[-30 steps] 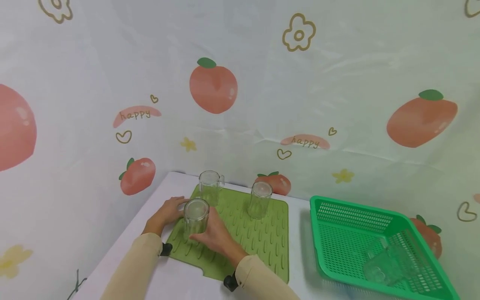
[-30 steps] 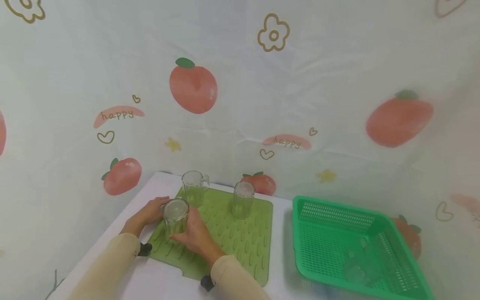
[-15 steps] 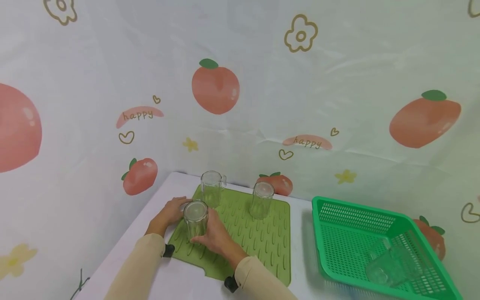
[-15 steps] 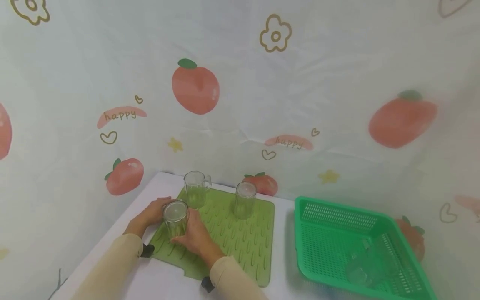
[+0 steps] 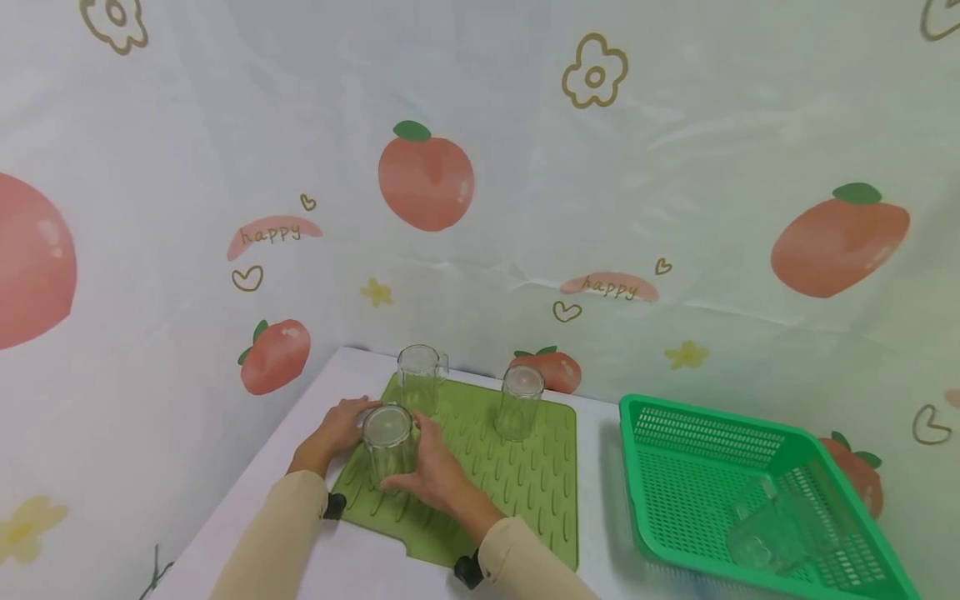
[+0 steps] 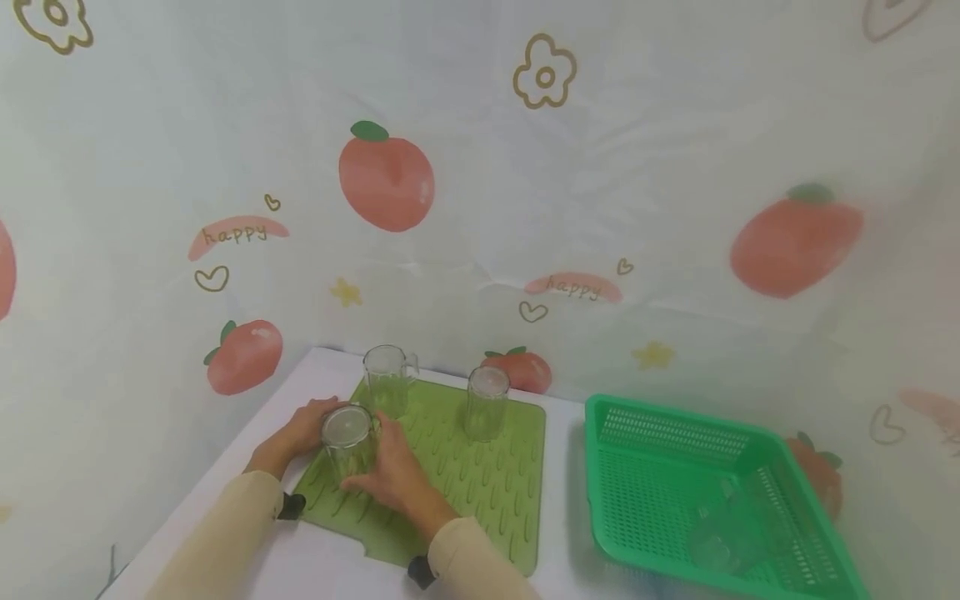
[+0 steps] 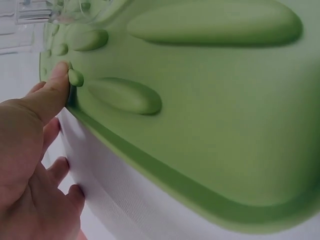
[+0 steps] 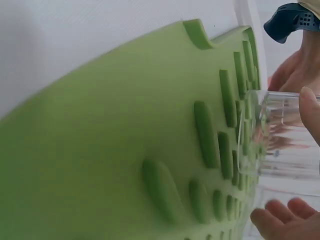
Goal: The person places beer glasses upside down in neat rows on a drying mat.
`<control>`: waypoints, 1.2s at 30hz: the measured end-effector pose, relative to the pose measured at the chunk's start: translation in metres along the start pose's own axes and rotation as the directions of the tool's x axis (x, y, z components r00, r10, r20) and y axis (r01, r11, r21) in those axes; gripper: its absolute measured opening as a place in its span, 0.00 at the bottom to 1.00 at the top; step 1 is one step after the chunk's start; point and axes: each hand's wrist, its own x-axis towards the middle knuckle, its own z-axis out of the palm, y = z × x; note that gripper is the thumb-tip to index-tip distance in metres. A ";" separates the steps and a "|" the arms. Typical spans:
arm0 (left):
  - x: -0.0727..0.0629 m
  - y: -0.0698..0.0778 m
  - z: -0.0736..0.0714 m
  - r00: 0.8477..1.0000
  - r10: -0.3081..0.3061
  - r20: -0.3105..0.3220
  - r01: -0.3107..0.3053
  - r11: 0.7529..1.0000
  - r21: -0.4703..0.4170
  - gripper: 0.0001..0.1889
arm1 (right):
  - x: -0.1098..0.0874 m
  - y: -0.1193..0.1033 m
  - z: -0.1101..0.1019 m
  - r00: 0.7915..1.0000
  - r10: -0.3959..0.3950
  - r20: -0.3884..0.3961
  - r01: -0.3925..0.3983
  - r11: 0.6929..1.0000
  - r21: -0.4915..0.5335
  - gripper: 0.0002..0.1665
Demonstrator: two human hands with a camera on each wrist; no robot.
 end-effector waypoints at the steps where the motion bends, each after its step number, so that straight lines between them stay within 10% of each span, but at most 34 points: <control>1: 0.000 0.000 0.001 1.000 -0.008 0.004 0.008 1.000 -0.007 0.26 | -0.001 0.000 -0.002 1.000 -0.013 -0.003 0.013 0.999 -0.031 0.70; 6: -0.001 -0.001 0.010 0.999 -0.031 0.032 0.032 0.999 -0.010 0.25 | -0.011 0.001 -0.014 0.992 -0.120 -0.030 0.109 0.959 -0.262 0.71; 11: 0.000 -0.001 0.014 0.999 -0.029 0.022 0.029 1.000 0.004 0.27 | -0.017 0.000 -0.028 0.965 -0.256 -0.054 0.196 0.844 -0.499 0.74; 19: -0.004 -0.005 0.008 0.999 -0.042 -0.002 0.042 0.999 -0.004 0.30 | -0.024 -0.010 -0.056 0.948 -0.318 -0.027 0.229 0.737 -0.636 0.71; 36: 0.003 -0.003 0.005 1.000 -0.018 0.018 0.018 1.000 -0.014 0.30 | -0.046 0.004 -0.144 0.971 -0.234 -0.051 0.157 0.781 -0.605 0.66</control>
